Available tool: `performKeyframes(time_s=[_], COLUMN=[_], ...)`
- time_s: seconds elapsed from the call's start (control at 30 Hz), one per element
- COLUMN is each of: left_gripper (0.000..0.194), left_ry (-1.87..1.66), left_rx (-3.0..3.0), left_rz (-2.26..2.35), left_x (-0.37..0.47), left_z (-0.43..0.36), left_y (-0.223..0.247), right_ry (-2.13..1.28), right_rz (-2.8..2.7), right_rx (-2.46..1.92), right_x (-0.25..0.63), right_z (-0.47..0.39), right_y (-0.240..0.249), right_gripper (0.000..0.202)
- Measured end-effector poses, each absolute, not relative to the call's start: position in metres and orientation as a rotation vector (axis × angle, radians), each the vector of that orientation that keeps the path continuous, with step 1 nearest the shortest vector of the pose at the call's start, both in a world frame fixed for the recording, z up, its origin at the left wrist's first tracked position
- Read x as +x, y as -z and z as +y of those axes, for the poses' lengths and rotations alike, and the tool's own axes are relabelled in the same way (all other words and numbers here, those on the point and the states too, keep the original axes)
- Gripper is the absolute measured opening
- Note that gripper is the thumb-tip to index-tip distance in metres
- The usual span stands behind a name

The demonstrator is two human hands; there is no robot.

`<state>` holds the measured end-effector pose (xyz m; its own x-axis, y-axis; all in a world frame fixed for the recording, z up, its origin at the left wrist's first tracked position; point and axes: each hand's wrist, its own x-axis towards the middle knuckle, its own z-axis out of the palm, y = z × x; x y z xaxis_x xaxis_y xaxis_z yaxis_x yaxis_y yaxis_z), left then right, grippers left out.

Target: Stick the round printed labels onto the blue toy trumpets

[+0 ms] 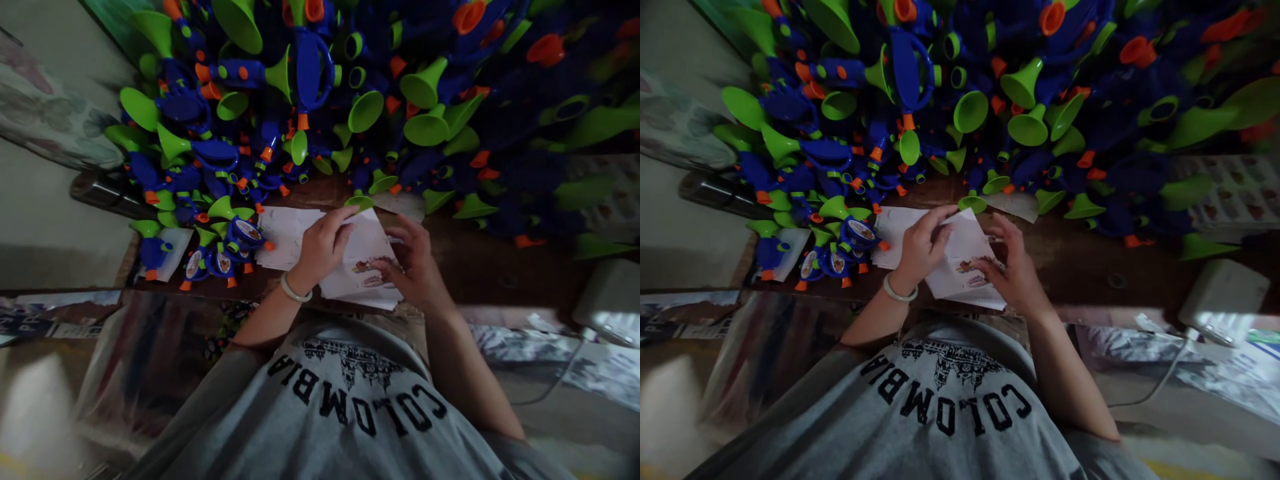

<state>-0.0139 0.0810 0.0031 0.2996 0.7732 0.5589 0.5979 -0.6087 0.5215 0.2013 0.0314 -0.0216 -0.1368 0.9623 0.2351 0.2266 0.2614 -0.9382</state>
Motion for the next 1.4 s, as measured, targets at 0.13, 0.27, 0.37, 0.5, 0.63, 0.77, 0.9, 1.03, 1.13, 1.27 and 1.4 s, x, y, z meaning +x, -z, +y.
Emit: performKeyframes(time_s=[0.13, 0.27, 0.37, 0.5, 0.63, 0.77, 0.9, 1.03, 1.13, 1.27, 1.4], left_gripper=[0.032, 0.032, 0.031, 0.029, 0.028, 0.027, 0.026, 0.023, 0.020, 0.016, 0.015], left_ry=[-1.171, -1.012, -0.969, -0.994, -1.008, -1.007, -1.007, -1.035, -1.110, -1.151, -1.185], left_rx=[2.300, 2.274, 2.271, 2.243, 2.196, 2.137, 2.106, 2.084, 2.065, 1.983, 1.913], left_rz=[1.292, 1.208, 1.175, 1.177, 1.195, 1.186, 1.184, 1.287, 1.358, 1.377, 1.292], left_x=[-0.024, -0.023, -0.019, -0.017, -0.017, -0.018, -0.017, -0.019, -0.024, -0.030, -0.030], left_z=[0.081, 0.078, 0.075, 0.073, 0.071, 0.071, 0.072, 0.078, 0.084, 0.088, 0.086], left_y=[-0.021, -0.030, -0.034, -0.041, -0.049, -0.050, -0.046, -0.042, -0.038, -0.036, -0.037], right_ry=[-0.918, -0.700, -0.553, -0.428, -0.486, -0.494, -0.417, -0.192, -0.037, -0.156, -0.546], right_rz=[-1.572, -1.724, -1.818, -1.861, -1.907, -1.848, -1.823, -1.810, -1.744, -1.586, -1.729], right_rx=[-1.147, -1.217, -1.336, -1.370, -1.222, -1.220, -1.282, -1.279, -1.057, -1.045, -1.157], right_x=[0.204, 0.202, 0.201, 0.201, 0.199, 0.196, 0.192, 0.191, 0.195, 0.202, 0.204], right_z=[0.022, 0.016, 0.010, 0.004, 0.003, 0.002, -0.001, -0.009, -0.016, -0.018, -0.009], right_y=[0.013, -0.005, -0.017, -0.025, -0.029, -0.029, -0.026, -0.019, -0.016, -0.016, -0.005], right_gripper=[0.053, 0.029, 0.025, 0.030, 0.023, 0.024, 0.029, 0.026, 0.028, 0.061, 0.094])
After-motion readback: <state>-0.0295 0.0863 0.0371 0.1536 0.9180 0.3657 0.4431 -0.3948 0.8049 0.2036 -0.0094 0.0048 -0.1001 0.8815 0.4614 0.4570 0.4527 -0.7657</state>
